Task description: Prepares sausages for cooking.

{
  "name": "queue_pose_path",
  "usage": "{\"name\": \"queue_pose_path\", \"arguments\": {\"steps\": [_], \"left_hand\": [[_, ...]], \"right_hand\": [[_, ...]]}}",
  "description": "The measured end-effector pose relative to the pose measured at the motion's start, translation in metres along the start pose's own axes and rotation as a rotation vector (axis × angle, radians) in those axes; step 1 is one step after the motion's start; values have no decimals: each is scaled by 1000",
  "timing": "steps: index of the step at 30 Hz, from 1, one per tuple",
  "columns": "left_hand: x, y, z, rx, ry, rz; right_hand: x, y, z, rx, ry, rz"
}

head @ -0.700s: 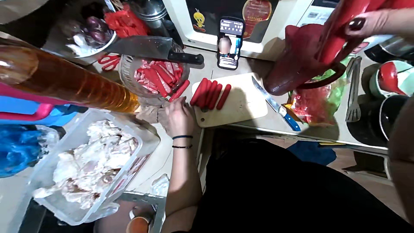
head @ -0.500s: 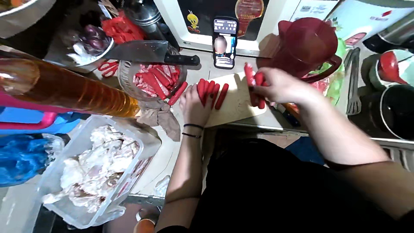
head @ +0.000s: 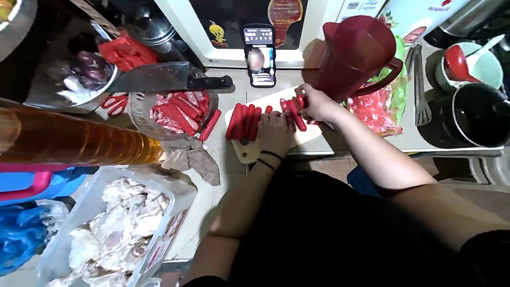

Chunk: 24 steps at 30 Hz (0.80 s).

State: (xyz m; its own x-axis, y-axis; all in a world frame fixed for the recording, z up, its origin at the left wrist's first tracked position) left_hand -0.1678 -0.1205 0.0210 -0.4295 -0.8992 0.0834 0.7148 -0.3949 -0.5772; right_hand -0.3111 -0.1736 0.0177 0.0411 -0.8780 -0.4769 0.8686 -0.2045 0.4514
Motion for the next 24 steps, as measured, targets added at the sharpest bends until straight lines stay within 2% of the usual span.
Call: {"name": "queue_pose_path", "arguments": {"steps": [3,6,8,10,13,16,18,21,24], "left_hand": [[5,3,-7,4,0,14],[-4,-4,-2,3,4,-28],[-7,-7,0,-47,-28,-70],[-8,-13,3,-200,-55,-121],[-11,-28,6,-511,52,-119],[-17,-34,-1,-775,271,44],[-17,-36,-6,-908,322,96],[-16,-42,-4,-900,334,80],[-18,-51,2,-787,325,4]], "right_hand": [[-8,-16,8,-92,-154,-38],[-15,-21,4,-67,-284,43],[-20,-17,1,131,-357,159],[-27,-11,0,454,-363,254],[-43,3,1,873,-291,335],[-58,14,9,993,-342,421],[-68,16,17,1051,-408,447],[-80,15,27,1101,-494,466],[-86,9,29,1166,-500,510]]}}
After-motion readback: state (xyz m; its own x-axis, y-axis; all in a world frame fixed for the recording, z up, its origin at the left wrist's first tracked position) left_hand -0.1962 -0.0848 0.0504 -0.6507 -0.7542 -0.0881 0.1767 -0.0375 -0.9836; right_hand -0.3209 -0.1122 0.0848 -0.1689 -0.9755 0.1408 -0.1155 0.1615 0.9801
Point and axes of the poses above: each hand's wrist, its own x-axis towards the middle knuckle, its own z-axis out of the back of the hand, y = z × x, the point moved 8 cm from there along x, towards the middle knuckle, and after that the axes turned 11 degrees about -x, right-handed, at the moved point
